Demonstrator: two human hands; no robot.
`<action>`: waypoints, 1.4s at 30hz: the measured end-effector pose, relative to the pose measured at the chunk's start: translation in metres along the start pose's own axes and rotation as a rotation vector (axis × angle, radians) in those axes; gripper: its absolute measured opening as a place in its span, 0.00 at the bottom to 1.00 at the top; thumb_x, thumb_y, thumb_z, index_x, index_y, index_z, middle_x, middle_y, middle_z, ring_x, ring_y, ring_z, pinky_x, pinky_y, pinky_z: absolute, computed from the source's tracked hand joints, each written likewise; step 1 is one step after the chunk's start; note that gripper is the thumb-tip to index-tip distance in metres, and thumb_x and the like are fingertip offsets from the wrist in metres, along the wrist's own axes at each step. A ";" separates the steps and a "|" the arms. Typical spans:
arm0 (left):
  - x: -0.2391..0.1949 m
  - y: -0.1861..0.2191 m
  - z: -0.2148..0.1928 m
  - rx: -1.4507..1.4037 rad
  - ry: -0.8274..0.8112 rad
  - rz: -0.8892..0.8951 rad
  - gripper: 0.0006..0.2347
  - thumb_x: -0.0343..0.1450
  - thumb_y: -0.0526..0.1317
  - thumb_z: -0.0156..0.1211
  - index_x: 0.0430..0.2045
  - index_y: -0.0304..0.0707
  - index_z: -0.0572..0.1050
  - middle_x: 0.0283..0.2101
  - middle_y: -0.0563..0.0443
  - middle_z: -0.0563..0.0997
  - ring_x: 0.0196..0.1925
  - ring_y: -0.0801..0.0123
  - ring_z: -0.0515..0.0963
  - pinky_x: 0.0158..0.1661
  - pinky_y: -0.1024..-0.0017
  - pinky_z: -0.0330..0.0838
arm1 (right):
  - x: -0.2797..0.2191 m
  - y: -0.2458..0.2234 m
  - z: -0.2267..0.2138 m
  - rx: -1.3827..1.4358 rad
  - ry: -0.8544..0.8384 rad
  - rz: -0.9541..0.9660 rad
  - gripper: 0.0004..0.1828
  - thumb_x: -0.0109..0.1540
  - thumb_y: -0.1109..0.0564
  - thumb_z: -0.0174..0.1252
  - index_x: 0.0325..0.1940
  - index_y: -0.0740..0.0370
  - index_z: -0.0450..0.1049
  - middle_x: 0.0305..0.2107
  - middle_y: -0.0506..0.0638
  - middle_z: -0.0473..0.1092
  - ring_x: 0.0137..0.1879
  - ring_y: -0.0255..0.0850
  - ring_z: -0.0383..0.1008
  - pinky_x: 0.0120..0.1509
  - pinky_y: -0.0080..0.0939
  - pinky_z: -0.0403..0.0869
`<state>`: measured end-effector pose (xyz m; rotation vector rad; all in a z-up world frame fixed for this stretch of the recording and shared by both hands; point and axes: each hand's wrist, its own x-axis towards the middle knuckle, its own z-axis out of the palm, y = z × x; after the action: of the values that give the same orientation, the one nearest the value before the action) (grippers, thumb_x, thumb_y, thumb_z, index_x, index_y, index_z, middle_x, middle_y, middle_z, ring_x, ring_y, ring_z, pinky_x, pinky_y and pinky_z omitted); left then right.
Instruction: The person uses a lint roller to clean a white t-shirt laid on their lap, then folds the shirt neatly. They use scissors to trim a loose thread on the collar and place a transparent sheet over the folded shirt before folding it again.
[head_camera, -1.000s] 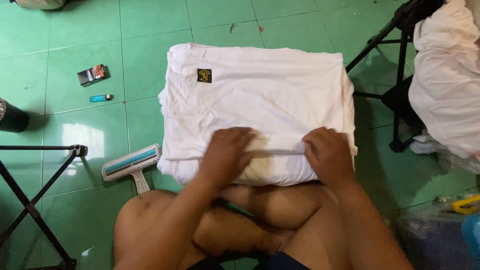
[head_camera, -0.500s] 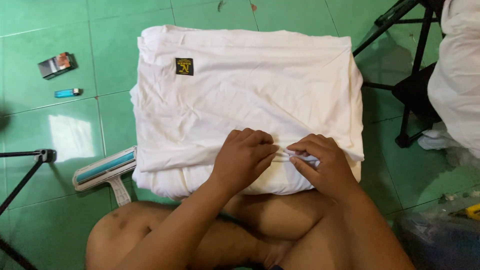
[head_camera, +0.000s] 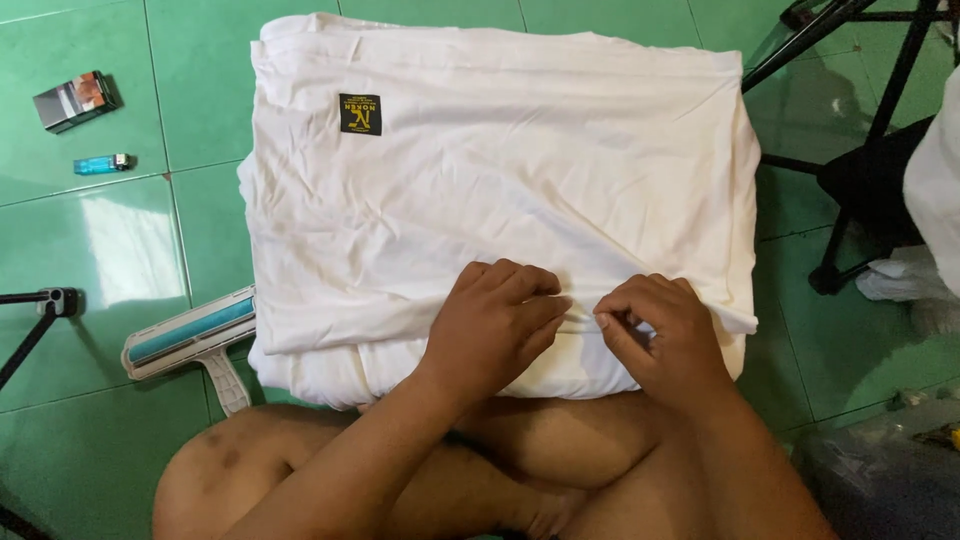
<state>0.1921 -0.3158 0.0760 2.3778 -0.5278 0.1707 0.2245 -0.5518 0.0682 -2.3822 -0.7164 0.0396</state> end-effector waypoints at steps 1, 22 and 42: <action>0.000 0.000 0.000 -0.001 0.004 0.005 0.08 0.74 0.42 0.60 0.37 0.43 0.85 0.46 0.51 0.82 0.52 0.63 0.79 0.50 0.64 0.67 | -0.001 0.001 0.001 0.018 0.015 0.013 0.02 0.63 0.55 0.62 0.37 0.48 0.80 0.24 0.39 0.73 0.33 0.38 0.74 0.44 0.40 0.66; -0.030 0.049 -0.004 -0.387 0.423 0.034 0.07 0.66 0.38 0.74 0.34 0.45 0.82 0.34 0.58 0.83 0.35 0.69 0.83 0.42 0.70 0.73 | -0.032 -0.057 0.003 0.800 0.164 0.169 0.06 0.64 0.64 0.61 0.34 0.68 0.80 0.22 0.49 0.73 0.29 0.32 0.68 0.38 0.34 0.71; -0.102 0.045 -0.043 0.043 0.495 0.149 0.05 0.67 0.33 0.67 0.34 0.42 0.82 0.34 0.59 0.80 0.35 0.73 0.77 0.46 0.69 0.65 | -0.058 -0.129 0.048 1.268 -0.015 0.567 0.18 0.65 0.64 0.55 0.55 0.79 0.78 0.40 0.58 0.77 0.42 0.37 0.67 0.47 0.34 0.67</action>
<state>0.0816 -0.2853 0.1096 2.2216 -0.4605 0.8180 0.1027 -0.4706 0.0977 -1.2584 0.0738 0.5657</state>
